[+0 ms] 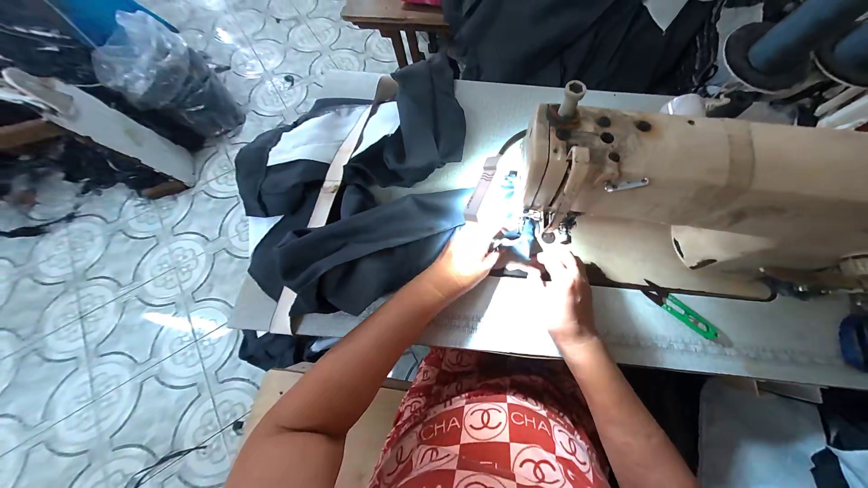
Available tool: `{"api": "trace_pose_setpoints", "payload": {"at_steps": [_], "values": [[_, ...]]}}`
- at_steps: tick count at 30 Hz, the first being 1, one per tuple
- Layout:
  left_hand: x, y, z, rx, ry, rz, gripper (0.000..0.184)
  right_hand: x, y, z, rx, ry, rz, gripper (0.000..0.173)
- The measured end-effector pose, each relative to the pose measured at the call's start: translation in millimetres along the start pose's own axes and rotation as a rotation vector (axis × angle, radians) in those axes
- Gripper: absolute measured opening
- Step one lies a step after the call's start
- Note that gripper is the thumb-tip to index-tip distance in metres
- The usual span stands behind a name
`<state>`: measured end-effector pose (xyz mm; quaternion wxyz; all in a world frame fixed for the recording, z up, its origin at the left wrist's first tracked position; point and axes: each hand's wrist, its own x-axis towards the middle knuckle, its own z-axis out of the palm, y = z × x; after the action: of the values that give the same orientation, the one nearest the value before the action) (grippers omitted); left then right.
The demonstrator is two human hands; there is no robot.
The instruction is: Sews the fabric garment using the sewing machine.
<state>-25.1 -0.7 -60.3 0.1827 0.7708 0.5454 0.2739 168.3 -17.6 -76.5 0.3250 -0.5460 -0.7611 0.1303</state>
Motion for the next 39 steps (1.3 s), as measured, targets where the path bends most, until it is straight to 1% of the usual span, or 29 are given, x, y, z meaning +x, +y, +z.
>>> {"api": "trace_pose_setpoints", "payload": {"at_steps": [1,2,5,7,9,10,11,12,13,14,15,16,17,18,19,20,22,24,27,29,33,35,39], "values": [[1,2,-5,-0.056,-0.02,-0.079,0.026,0,-4,3,-0.01,-0.017,0.014,0.016],[1,4,-8,-0.09,-0.024,-0.124,0.026,2,-8,7,-0.017,-0.038,0.031,0.021],[1,7,-16,-0.14,-0.051,-0.156,0.026,18,-9,15,-0.007,-0.086,0.083,0.026],[0,9,-23,-0.141,-0.104,-0.124,0.038,26,-9,15,0.056,-0.102,0.131,0.024],[0,13,-27,-0.075,-0.182,-0.08,0.052,24,-8,13,0.168,-0.075,0.123,0.023],[-1,13,-27,-0.002,-0.192,-0.008,0.058,18,-10,9,0.288,-0.072,0.137,0.022],[-3,10,-25,0.101,-0.158,0.114,0.059,10,-15,4,0.458,-0.072,0.171,0.018],[-6,6,-24,0.194,-0.11,0.222,0.051,-1,-23,-4,0.692,-0.111,0.269,0.011],[-10,6,-26,0.249,-0.095,0.283,0.039,-13,-31,-14,0.943,-0.179,0.43,0.006],[-14,7,-28,0.281,-0.108,0.312,0.026,-23,-38,-22,1.074,-0.231,0.606,0.004],[-17,8,-30,0.297,-0.112,0.337,0.02,-32,-38,-28,1.071,-0.277,0.723,0.002],[-19,10,-31,0.31,-0.117,0.36,0.021,-37,-35,-33,0.981,-0.306,0.766,0.009],[-20,13,-32,0.33,-0.124,0.377,0.023,-38,-32,-37,0.845,-0.317,0.726,0.02],[-22,15,-32,0.352,-0.125,0.393,0.022,-38,-29,-39,0.658,-0.291,0.61,0.031],[-24,17,-31,0.363,-0.131,0.396,0.023,-38,-27,-38,0.453,-0.222,0.46,0.036],[-27,18,-30,0.37,-0.133,0.395,0.023,-35,-27,-35,0.291,-0.138,0.337,0.039],[-29,20,-25,0.385,-0.103,0.383,0.023,-21,-30,-29,0.146,-0.034,0.214,0.038],[-32,23,-23,0.407,-0.07,0.369,0.021,-12,-35,-23,0.109,-0.051,0.162,0.034],[-36,27,-22,0.433,-0.066,0.339,0.02,-9,-38,-15,0.039,-0.113,0.111,0.024],[-38,27,-20,0.449,-0.066,0.331,0.023,-10,-35,-11,0.003,-0.156,0.127,0.024],[-42,31,-15,0.485,-0.087,0.312,0.034,-8,-35,-17,-0.017,-0.204,0.209,0.023],[-43,33,-15,0.486,-0.112,0.29,0.04,-7,-35,-22,-0.009,-0.191,0.171,0.022],[-43,34,-18,0.494,-0.194,0.232,0.045,-6,-37,-20,-0.058,-0.27,0.1,0.02]]}}
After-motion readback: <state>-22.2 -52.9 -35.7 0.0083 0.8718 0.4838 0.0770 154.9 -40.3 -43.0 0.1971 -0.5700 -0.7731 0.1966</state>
